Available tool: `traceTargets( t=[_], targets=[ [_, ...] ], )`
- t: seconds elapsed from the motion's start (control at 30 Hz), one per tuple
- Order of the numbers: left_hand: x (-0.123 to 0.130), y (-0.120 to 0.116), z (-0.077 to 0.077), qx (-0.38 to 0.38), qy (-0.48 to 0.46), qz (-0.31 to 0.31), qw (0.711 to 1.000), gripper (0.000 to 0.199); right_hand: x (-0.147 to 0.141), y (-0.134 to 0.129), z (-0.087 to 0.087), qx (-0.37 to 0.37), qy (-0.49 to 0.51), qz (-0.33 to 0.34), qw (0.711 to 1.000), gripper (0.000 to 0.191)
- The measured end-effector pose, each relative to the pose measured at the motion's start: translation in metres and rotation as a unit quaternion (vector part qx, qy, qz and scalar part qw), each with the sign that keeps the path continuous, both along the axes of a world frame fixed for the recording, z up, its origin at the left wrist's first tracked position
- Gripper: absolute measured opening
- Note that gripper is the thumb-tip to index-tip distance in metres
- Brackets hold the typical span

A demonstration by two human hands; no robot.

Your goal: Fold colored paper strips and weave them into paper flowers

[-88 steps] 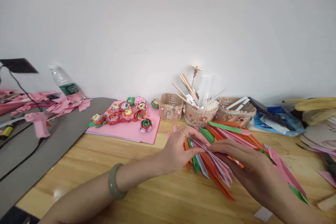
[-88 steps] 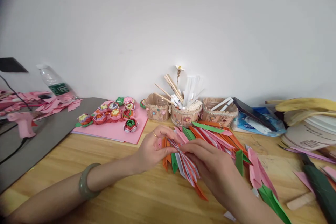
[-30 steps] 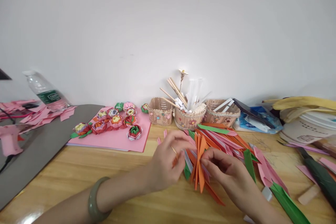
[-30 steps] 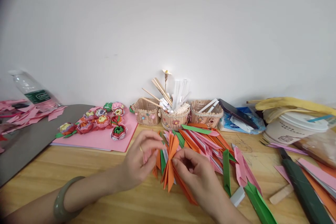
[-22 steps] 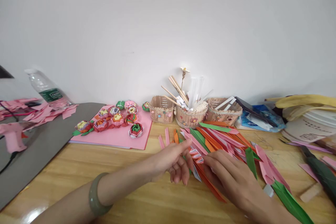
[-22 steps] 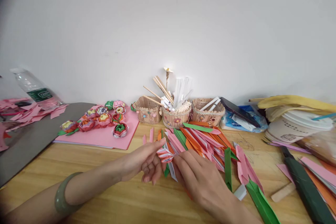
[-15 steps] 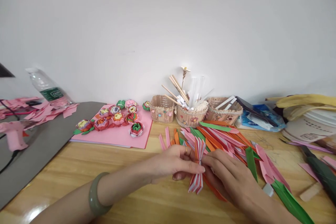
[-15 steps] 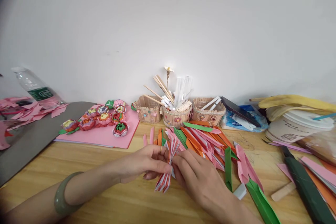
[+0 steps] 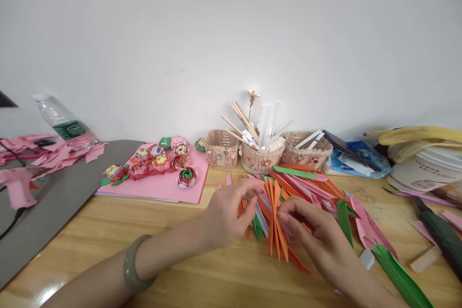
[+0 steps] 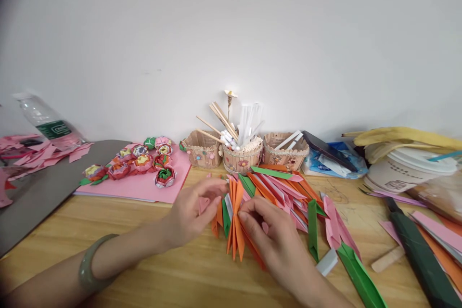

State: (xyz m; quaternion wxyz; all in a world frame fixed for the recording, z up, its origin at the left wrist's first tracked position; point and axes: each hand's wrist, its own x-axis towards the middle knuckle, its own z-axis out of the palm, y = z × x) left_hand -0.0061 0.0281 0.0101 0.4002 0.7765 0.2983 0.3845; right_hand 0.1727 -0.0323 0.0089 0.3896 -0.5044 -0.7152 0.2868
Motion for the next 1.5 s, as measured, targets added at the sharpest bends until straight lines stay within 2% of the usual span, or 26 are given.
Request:
traceTargets(
  t=[0.03,0.07,0.17,0.23,0.27,0.33,0.5,0.63,0.7,0.73,0.8,0.9,0.93,0.97,1.0,1.03,1.07,1.13,1.17,1.2,1.23,1.27,1.33,1.4,1.43,1.5],
  targets=[
    [0.002,0.001,0.001,-0.080,0.002,0.017,0.997,0.030,0.002,0.000,-0.001,0.087,-0.063,-0.009,0.994,0.016],
    [0.004,0.002,0.003,-0.177,0.014,0.003,0.984,0.036,0.004,0.000,-0.002,0.177,-0.124,-0.013,0.976,0.014],
    [0.009,0.003,0.007,-0.426,0.068,-0.088,0.898,0.059,0.009,0.001,-0.005,0.371,-0.266,0.012,0.890,0.014],
    [0.010,0.001,0.007,-0.509,0.096,-0.150,0.842,0.062,0.010,0.000,-0.005,0.421,-0.318,0.042,0.848,0.020],
    [0.010,0.000,0.007,-0.523,0.101,-0.176,0.828,0.061,0.010,-0.001,-0.005,0.432,-0.330,0.053,0.837,0.022],
    [0.009,-0.002,0.006,-0.505,0.088,-0.196,0.836,0.053,0.009,-0.002,-0.007,0.434,-0.334,0.059,0.835,0.025],
    [0.009,-0.003,0.002,-0.335,0.073,-0.138,0.929,0.037,0.003,-0.001,-0.015,0.339,-0.248,0.016,0.907,0.015],
    [0.008,-0.003,0.003,-0.230,0.160,-0.115,0.953,0.034,-0.001,-0.001,-0.013,0.264,-0.206,0.008,0.942,0.016],
    [0.005,-0.003,0.005,-0.137,0.227,-0.105,0.959,0.035,-0.001,-0.001,-0.010,0.173,-0.152,0.015,0.973,0.017],
    [0.004,-0.003,0.006,-0.061,0.263,-0.101,0.957,0.035,-0.002,-0.001,-0.008,0.107,-0.105,0.018,0.989,0.017],
    [0.001,-0.002,0.006,0.145,0.319,-0.091,0.932,0.031,-0.002,0.001,-0.007,-0.027,0.002,0.028,0.999,0.020],
    [-0.002,-0.001,0.003,0.470,0.288,-0.066,0.832,0.020,-0.003,0.006,-0.006,-0.131,0.098,0.052,0.985,0.030],
    [-0.003,-0.001,0.002,0.538,0.247,-0.067,0.803,0.020,-0.003,0.007,-0.005,-0.141,0.107,0.059,0.982,0.033],
    [-0.004,-0.001,0.001,0.573,0.205,-0.076,0.790,0.022,-0.003,0.008,-0.005,-0.143,0.109,0.061,0.982,0.035],
    [-0.004,-0.001,0.000,0.570,0.171,-0.080,0.800,0.024,-0.002,0.009,-0.005,-0.144,0.113,0.059,0.981,0.036],
    [-0.005,-0.001,0.000,0.528,0.143,-0.070,0.834,0.025,-0.002,0.009,-0.005,-0.144,0.119,0.049,0.981,0.035],
    [-0.004,-0.001,0.000,0.447,0.125,-0.047,0.885,0.026,0.000,0.008,-0.005,-0.133,0.118,0.032,0.984,0.033],
    [-0.002,0.000,0.001,0.191,0.108,0.014,0.976,0.028,0.003,0.006,-0.005,-0.047,0.065,-0.007,0.997,0.024],
    [-0.001,0.001,0.002,0.043,0.104,0.024,0.993,0.034,0.005,0.005,-0.006,0.037,0.010,-0.018,0.999,0.019],
    [0.001,0.002,0.003,-0.094,0.102,0.009,0.990,0.043,0.007,0.003,-0.006,0.138,-0.060,-0.020,0.988,0.014],
    [0.003,0.003,0.003,-0.215,0.103,-0.018,0.971,0.054,0.009,0.002,-0.005,0.239,-0.137,-0.010,0.961,0.013],
    [0.005,0.004,0.003,-0.317,0.110,-0.054,0.940,0.062,0.010,0.000,-0.005,0.322,-0.206,0.011,0.924,0.015],
    [0.008,0.005,0.003,-0.457,0.139,-0.116,0.871,0.072,0.011,-0.002,-0.002,0.418,-0.291,0.053,0.859,0.024],
    [0.009,0.003,0.003,-0.516,0.159,-0.158,0.827,0.072,0.010,-0.003,0.001,0.456,-0.325,0.079,0.825,0.032],
    [0.009,0.002,0.003,-0.522,0.151,-0.172,0.821,0.069,0.010,-0.003,0.001,0.463,-0.330,0.082,0.818,0.035],
    [0.008,0.000,0.003,-0.510,0.113,-0.190,0.831,0.057,0.008,-0.002,0.001,0.460,-0.332,0.077,0.820,0.036]
  ],
)
